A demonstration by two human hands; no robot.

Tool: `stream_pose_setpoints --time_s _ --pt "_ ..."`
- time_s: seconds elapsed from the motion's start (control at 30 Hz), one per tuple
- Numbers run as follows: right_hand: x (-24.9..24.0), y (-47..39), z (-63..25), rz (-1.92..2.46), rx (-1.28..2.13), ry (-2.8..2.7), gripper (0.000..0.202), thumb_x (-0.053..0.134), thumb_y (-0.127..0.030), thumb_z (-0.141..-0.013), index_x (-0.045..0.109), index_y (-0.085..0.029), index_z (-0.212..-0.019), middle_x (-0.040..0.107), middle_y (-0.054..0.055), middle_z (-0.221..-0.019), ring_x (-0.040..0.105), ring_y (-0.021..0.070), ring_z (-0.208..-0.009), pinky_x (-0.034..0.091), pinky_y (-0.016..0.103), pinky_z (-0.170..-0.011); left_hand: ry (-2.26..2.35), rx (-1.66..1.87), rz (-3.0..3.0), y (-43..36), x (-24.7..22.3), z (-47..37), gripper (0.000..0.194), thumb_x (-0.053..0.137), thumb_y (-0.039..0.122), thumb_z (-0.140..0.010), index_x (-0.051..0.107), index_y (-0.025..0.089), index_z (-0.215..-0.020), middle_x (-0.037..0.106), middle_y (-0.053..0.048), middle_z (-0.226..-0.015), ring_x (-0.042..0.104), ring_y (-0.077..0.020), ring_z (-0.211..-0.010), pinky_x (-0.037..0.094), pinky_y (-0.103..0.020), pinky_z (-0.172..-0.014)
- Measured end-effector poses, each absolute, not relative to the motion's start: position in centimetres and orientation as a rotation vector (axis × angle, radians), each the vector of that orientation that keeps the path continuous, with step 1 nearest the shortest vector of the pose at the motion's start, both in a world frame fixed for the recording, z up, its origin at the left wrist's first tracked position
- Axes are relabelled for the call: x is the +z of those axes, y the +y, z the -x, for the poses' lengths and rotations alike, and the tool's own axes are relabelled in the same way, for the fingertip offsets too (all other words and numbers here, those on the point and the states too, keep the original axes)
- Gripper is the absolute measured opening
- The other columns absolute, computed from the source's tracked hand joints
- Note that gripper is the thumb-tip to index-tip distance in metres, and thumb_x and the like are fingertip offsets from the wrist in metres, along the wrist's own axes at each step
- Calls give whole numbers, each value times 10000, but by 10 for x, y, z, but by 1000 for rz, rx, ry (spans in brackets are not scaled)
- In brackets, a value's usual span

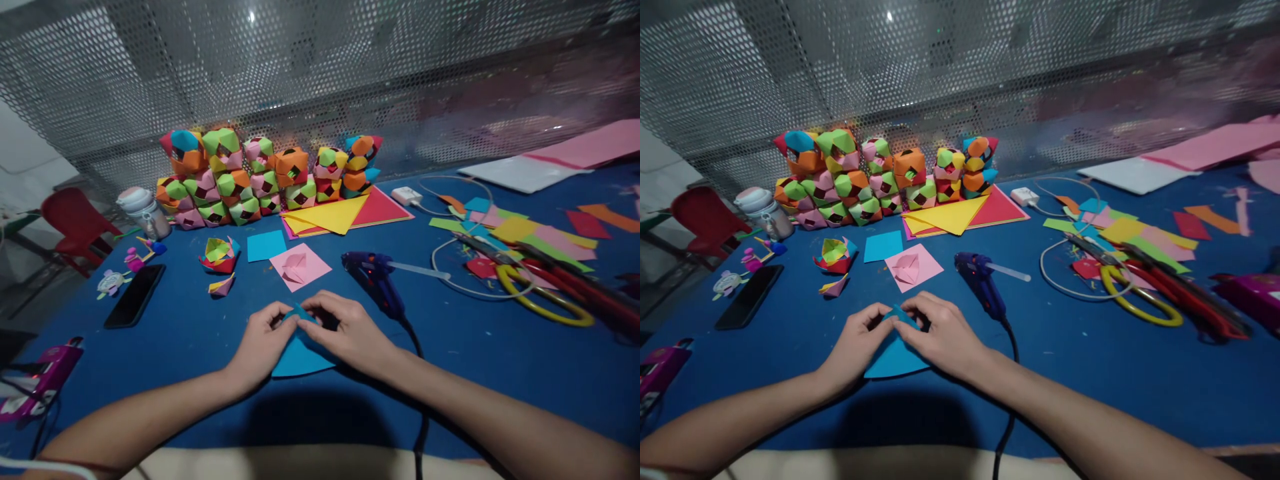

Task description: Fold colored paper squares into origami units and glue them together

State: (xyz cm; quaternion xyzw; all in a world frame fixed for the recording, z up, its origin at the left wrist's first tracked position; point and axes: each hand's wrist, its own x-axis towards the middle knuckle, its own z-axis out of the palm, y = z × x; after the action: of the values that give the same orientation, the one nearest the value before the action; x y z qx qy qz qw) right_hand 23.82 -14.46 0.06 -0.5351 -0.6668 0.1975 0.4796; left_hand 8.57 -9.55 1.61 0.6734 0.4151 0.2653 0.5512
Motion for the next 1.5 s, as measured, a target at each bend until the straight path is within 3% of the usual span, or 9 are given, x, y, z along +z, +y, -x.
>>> stream_pose_setpoints --time_s 0.1,0.27,0.47,0.73,1.23,1.43,1.5 --pt "-3 -143 -239 1291 484 -1618 96 539 -191 -816 619 -165 -769 619 25 -700 569 134 -646 439 248 -616 1002 604 -1633 -96 16 -86 187 556 320 -779 588 142 -733 542 27 -650 469 -101 -610 366 -199 -563" --pt "-5 -143 -240 1273 477 -1642 123 524 -186 -829 622 -173 -756 643 29 -714 594 142 -672 448 256 -634 987 685 -1663 -95 18 -86 207 573 315 -774 610 162 -909 617 -4 -814 539 -128 -742 414 -221 -672" --pt "-3 -144 -239 1239 506 -1694 121 521 -191 -831 628 -171 -778 637 30 -717 585 136 -665 443 246 -628 963 697 -1743 -91 21 -85 165 540 295 -796 618 153 -767 606 -12 -763 537 -147 -755 418 -242 -707" --pt "-4 -145 -238 1325 563 -1683 122 537 -200 -800 602 -152 -710 598 11 -645 528 119 -589 400 230 -568 958 790 -1533 -92 17 -85 175 632 248 -720 596 154 -864 561 9 -757 498 -109 -700 396 -208 -643" --pt "2 -147 -239 1302 646 -1638 163 550 -224 -804 584 -164 -656 603 -9 -603 528 105 -555 403 219 -539 863 834 -1217 -89 20 -86 108 662 177 -680 590 156 -757 616 2 -761 546 -111 -725 411 -224 -691" --pt "-1 -145 -243 1360 617 -1506 171 552 -239 -794 593 -166 -645 582 -13 -579 520 112 -549 394 220 -523 859 710 -1277 -90 29 -85 272 638 241 -711 577 167 -966 599 -22 -893 540 -117 -772 416 -218 -679" --pt "0 -144 -245 1378 610 -1471 153 554 -235 -787 603 -166 -660 584 -11 -592 522 115 -560 395 221 -528 884 600 -1311 -92 30 -85 256 631 214 -696 570 159 -939 605 -13 -849 542 -118 -737 420 -221 -652"
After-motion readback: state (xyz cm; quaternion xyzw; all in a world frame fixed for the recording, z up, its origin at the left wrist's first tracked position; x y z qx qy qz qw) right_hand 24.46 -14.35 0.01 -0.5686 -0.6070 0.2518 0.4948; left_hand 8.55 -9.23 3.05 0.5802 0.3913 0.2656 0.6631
